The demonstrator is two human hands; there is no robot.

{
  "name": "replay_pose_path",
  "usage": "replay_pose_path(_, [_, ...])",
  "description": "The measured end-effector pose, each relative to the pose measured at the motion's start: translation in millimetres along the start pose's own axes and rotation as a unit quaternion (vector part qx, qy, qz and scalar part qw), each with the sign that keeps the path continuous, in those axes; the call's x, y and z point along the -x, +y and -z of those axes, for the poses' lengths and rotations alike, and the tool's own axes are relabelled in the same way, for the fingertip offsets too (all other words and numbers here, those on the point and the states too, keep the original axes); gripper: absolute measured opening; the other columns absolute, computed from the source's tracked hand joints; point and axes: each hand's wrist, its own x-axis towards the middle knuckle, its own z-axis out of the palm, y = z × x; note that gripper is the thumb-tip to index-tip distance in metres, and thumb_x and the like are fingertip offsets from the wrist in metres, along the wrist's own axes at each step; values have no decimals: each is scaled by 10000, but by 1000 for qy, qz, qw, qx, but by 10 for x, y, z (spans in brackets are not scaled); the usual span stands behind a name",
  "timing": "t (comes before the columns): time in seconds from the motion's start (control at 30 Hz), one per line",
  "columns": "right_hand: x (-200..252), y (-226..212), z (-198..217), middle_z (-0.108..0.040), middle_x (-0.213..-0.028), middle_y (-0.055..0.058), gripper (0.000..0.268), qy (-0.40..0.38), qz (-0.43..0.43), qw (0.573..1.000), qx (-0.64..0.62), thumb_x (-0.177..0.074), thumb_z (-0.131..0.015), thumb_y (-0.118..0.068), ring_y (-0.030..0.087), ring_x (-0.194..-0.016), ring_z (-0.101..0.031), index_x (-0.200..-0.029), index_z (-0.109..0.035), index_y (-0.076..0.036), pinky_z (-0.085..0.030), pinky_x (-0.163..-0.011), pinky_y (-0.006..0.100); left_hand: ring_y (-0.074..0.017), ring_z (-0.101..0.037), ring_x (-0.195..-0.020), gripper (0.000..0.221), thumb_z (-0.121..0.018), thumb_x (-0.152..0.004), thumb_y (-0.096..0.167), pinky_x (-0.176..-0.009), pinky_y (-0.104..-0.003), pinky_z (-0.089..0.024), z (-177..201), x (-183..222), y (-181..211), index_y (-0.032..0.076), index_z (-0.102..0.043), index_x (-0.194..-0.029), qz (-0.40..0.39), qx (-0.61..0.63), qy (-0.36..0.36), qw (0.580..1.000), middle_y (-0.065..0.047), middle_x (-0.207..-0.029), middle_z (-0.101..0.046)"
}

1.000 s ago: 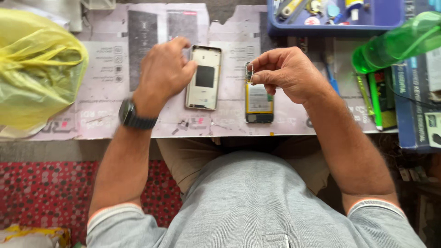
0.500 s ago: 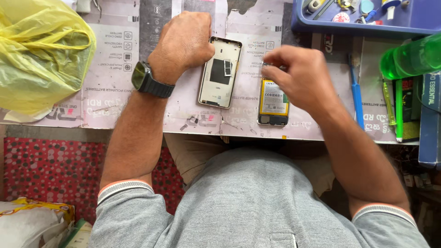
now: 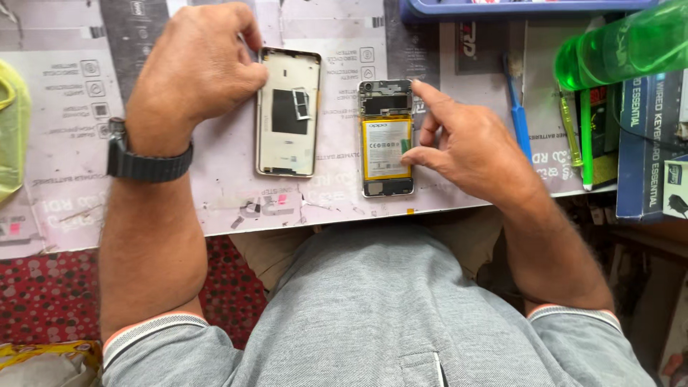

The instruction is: The person cleans a mobile phone screen with a toothbrush, removes the back cover, and uses a green screwdriver and a small blade to disassemble the internal components while the device is on a repair bench.

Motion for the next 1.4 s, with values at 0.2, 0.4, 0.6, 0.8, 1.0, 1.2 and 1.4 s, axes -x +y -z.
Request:
replay_pose_path(0.2, [12,13,-81,-704,-792,80,908,31,17,999,-21,-773,-891,-140,141,-658,-656,-1518,-408,54,-555,-610,281,-159,-730,-712,181,-739,-861,49,-676,-332,-596,20,24,-47,32,-773,-1038,-16,-28,28,999,-96,-808,-740])
replay_pose_path(0.4, [162,69,-218,-758,-867,59,736,73,-7,989,-131,-852,-831,-78,56,-667,-674,-1481,-471,45,-561,-562,202,-206,-714,-653,221,-843,-852,170,-618,-349,-585,105,85,204,23,-747,-985,-92,-138,152,974,-97,-751,-728])
replay_pose_path(0.6, [250,154,-269,-741,-853,57,509,101,5,986,-131,-811,-863,-54,56,-581,-593,-1273,-659,7,-497,-527,219,-225,-650,-510,560,-807,-841,606,-443,-378,-507,-265,412,1165,76,-659,-943,9,-215,17,977,-75,-605,-641])
replay_pose_path(0.8, [285,166,-394,-726,-933,66,452,171,42,974,-144,-805,-866,-19,67,-585,-584,-1213,-672,-13,-490,-529,234,-258,-696,-586,788,-779,-797,641,-441,-380,-532,-553,368,1602,-22,-578,-1172,44,-169,-49,983,-119,-735,-677])
replay_pose_path(1.0, [422,240,-512,-759,-994,71,327,209,84,967,-120,-850,-813,2,102,-653,-673,-1144,-676,-40,-543,-580,247,-296,-696,-711,847,-859,-729,500,-531,-410,-553,-688,363,1596,-58,-533,-1278,7,-141,-5,990,-179,-876,-663])
replay_pose_path(1.2, [449,300,-525,-717,-796,16,282,210,137,965,-72,-855,-861,-84,136,-627,-641,-1098,-718,-87,-513,-584,286,-267,-679,-877,683,-879,-839,396,-701,-363,-558,-744,449,1389,6,-558,-1297,-24,-85,11,996,-147,-1038,-651])
replay_pose_path(1.4, [442,188,-463,-732,-1122,87,258,222,199,954,-14,-835,-858,-96,177,-732,-657,-1044,-709,-67,-524,-669,345,-363,-501,-1197,793,-908,-792,497,-998,-499,-426,-529,568,1040,6,-552,-1302,28,-241,131,961,-215,-1281,-540])
